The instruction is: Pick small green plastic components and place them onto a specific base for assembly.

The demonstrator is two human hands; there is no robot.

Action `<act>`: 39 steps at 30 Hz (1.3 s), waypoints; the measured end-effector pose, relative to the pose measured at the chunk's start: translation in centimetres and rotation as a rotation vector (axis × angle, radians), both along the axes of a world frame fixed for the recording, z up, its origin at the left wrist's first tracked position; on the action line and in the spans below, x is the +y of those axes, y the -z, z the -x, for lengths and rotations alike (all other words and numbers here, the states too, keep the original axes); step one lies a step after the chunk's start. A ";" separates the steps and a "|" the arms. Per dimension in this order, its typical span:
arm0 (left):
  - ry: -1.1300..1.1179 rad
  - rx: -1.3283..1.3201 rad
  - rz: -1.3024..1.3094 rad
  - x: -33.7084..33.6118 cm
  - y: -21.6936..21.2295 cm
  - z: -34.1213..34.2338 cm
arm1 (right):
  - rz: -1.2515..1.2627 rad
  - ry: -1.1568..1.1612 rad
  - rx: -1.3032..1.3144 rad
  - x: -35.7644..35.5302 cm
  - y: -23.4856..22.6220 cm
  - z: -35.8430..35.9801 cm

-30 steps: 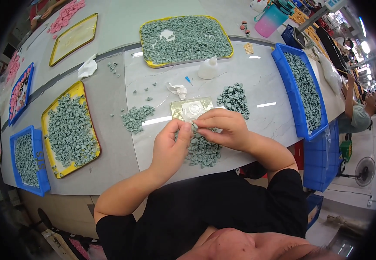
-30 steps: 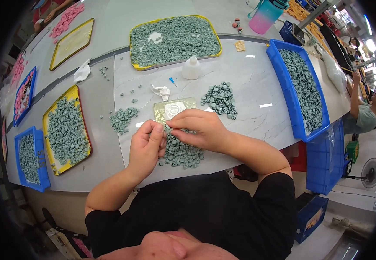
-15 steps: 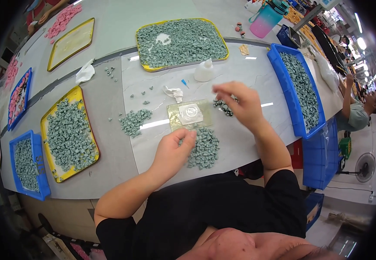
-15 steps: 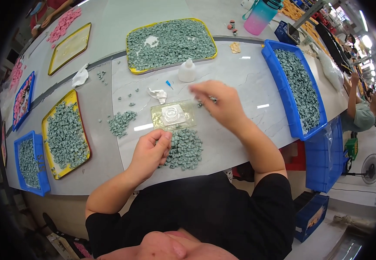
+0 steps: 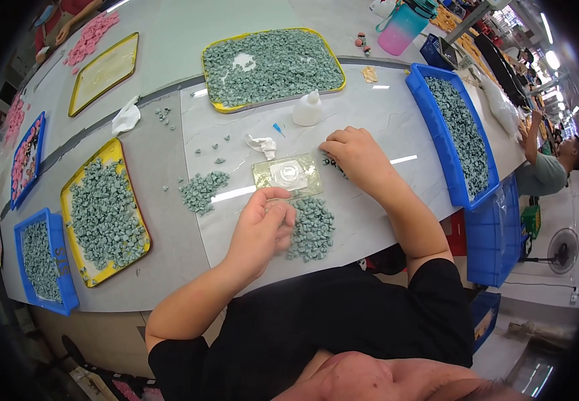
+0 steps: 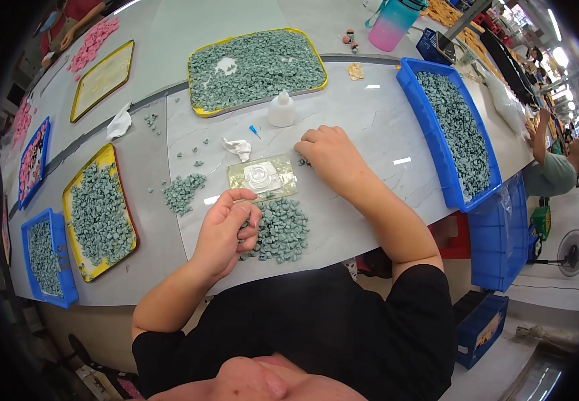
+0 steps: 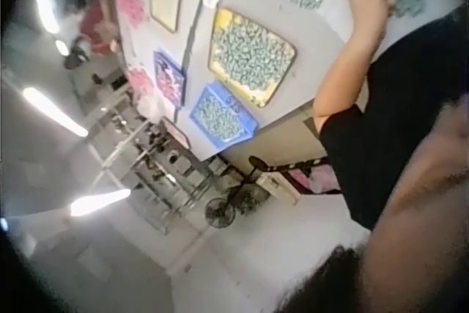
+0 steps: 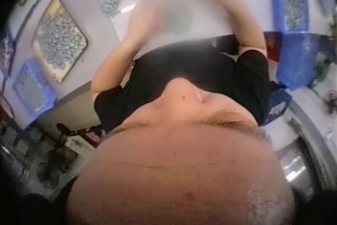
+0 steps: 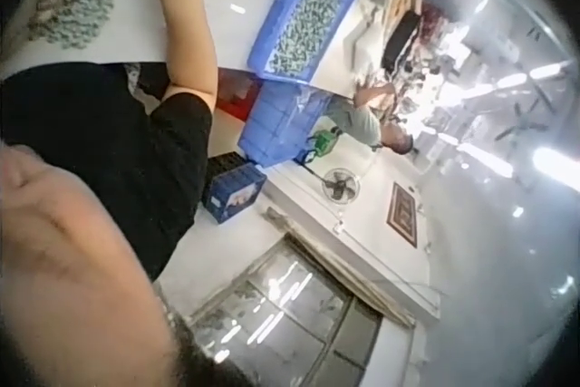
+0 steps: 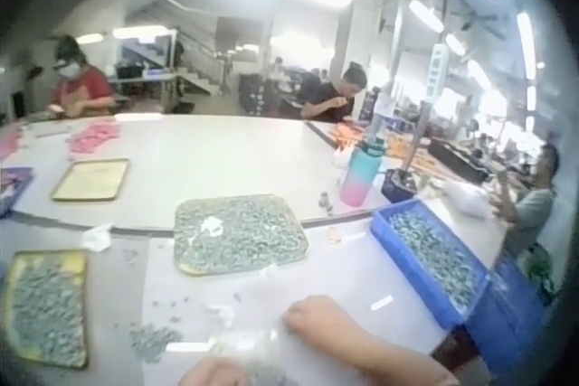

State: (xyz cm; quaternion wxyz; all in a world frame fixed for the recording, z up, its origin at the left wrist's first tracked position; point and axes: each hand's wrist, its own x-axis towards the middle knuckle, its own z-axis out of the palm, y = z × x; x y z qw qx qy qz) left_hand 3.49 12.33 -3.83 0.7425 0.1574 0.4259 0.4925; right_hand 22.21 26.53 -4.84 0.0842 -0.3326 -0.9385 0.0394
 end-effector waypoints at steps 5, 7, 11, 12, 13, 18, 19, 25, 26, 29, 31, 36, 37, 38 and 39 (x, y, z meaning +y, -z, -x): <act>-0.012 -0.047 -0.039 0.1 1.1 0.8 | -0.010 0.045 -0.098 -0.4 -0.5 0.5; -0.028 -0.049 -0.057 0.2 0.9 0.8 | 0.024 0.067 -0.099 -0.4 -0.7 0.4; -0.049 -0.084 -0.070 0.3 0.8 0.9 | 0.060 0.035 0.248 -0.6 -0.3 0.4; -0.054 -0.083 -0.073 0.2 0.8 0.9 | 0.268 0.119 0.354 -1.1 -1.0 0.7; -0.047 -0.103 -0.068 0.2 0.7 0.9 | 0.477 0.203 0.457 -1.6 -1.5 1.0; -0.030 -0.120 -0.049 0.2 0.7 0.9 | 0.541 0.009 0.563 -3.5 -2.1 2.3; 0.001 -0.138 -0.062 0.1 1.1 1.0 | 0.546 -0.068 0.553 -3.9 -2.3 2.5; 0.068 -0.141 -0.082 0.0 0.9 1.0 | 0.201 -0.387 0.578 -5.0 -2.0 3.2; 0.069 -0.142 -0.076 -0.1 1.0 1.0 | 0.139 -0.432 0.533 -5.1 -2.1 3.2; 0.043 -0.122 -0.072 -0.1 1.4 1.1 | 0.077 -0.465 0.517 -5.4 -2.2 3.5; 0.053 -0.115 -0.089 -0.1 1.5 1.2 | 0.065 -0.474 0.507 -5.3 -2.3 3.2; 0.047 -0.097 -0.103 -0.1 1.1 1.0 | 0.005 -0.500 0.476 -4.4 -2.4 2.3; 0.034 -0.101 -0.090 0.0 0.8 1.0 | -0.020 -0.486 0.482 -4.1 -2.5 2.1; 0.021 -0.104 -0.078 0.0 0.6 1.0 | -0.046 -0.473 0.488 -3.9 -2.6 1.9; 0.024 -0.098 -0.087 0.0 0.5 1.0 | -0.058 -0.474 0.492 -3.8 -2.7 1.9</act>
